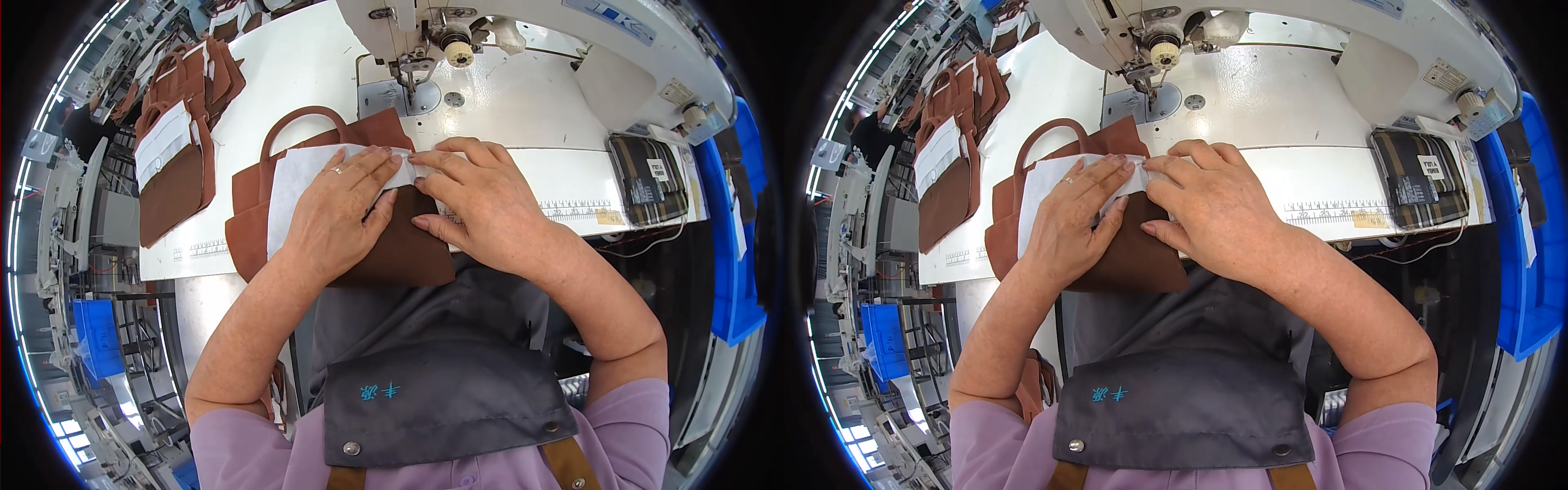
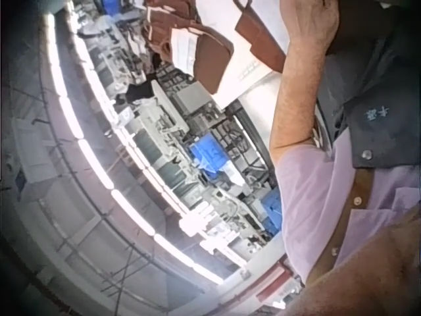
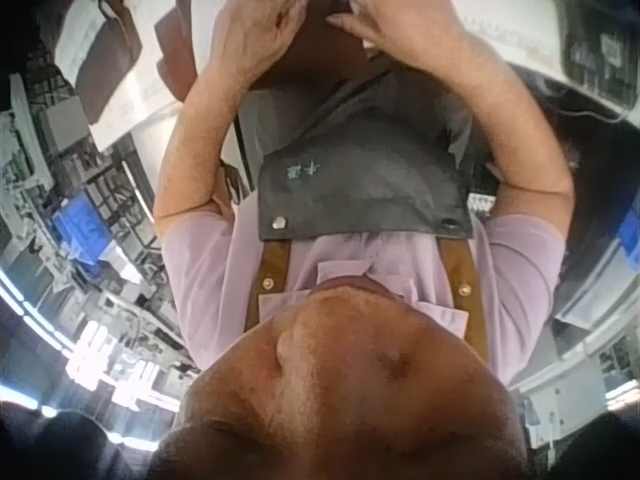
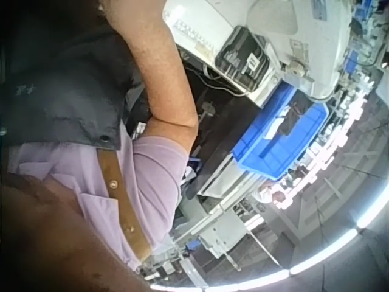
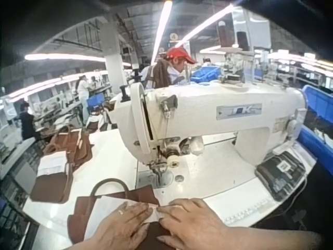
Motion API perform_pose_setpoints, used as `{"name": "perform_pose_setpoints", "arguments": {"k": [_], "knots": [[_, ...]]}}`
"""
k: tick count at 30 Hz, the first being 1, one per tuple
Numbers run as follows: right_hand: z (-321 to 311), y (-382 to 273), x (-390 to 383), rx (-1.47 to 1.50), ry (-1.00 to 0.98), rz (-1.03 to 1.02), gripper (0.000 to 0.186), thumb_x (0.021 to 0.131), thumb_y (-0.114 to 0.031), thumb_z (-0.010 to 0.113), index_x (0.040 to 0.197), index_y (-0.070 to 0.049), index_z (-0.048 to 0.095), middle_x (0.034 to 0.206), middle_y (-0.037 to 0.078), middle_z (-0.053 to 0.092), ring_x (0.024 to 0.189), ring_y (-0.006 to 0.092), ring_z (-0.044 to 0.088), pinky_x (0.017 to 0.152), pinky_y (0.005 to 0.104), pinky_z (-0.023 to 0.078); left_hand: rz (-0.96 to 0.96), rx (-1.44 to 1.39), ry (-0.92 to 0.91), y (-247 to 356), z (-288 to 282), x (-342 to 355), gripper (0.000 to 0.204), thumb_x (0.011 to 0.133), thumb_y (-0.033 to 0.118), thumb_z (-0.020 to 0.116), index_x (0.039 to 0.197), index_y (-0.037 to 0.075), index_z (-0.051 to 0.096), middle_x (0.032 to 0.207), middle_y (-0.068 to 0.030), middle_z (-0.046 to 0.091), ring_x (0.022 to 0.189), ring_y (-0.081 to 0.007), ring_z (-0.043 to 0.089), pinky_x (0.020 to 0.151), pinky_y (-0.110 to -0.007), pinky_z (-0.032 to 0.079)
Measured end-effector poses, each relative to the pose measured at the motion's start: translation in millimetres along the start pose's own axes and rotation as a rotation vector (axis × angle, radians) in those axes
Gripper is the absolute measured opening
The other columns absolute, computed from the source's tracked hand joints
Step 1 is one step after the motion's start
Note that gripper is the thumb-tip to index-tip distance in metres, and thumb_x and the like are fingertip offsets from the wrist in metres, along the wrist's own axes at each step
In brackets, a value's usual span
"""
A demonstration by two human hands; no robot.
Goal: Sewing internal components and linings into leather handbags using an industrial sewing machine.
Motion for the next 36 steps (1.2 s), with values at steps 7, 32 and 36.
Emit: {"name": "perform_pose_setpoints", "arguments": {"k": [7, 32, 36], "knots": [[-2, 1, 4, -0.024, -0.017, -0.027, 0.033, 0.079, -0.03, 0.08, 0.099, -0.006, 0.067, 0.126, 0.01, 0.067, 0.127, 0.0308, 0.055, 0.106, 0.0478, 0.041, -0.014, 0.012, 0.035, 1, 6, 2, 0.033, 0.092, 0.007, 0.066, 0.125, 0.003, 0.067, 0.132, -0.0136, 0.065, 0.126, -0.0335, 0.06, 0.111, -0.055, 0.044], [6, 63, 48, -0.136, 0.002, 0.044, 0.028, 0.084, -0.033, 0.077, 0.1, -0.01, 0.072, 0.118, 0.009, 0.07, 0.116, 0.0317, 0.058, 0.102, 0.0458, 0.042, 0.044, -0.068, 0.106, -56, 23, 79, 0.028, 0.087, 0.006, 0.068, 0.114, 0.002, 0.071, 0.123, -0.0139, 0.069, 0.117, -0.0332, 0.066, 0.112, -0.055, 0.043], [7, 64, 49, -0.138, 0.037, 0.041, 0.028, 0.084, -0.034, 0.077, 0.098, -0.01, 0.072, 0.111, 0.01, 0.07, 0.113, 0.0318, 0.059, 0.101, 0.0465, 0.042, 0.072, -0.068, 0.099, -59, 23, 81, 0.028, 0.086, 0.005, 0.069, 0.113, 0.001, 0.071, 0.121, -0.0137, 0.07, 0.115, -0.0323, 0.067, 0.112, -0.054, 0.044]]}}
Point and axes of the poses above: each hand's wrist, its own x-axis towards the middle knuckle, its own z-axis out of the palm, y = z × x, the point moved 5 cm from there along x, towards the middle knuckle
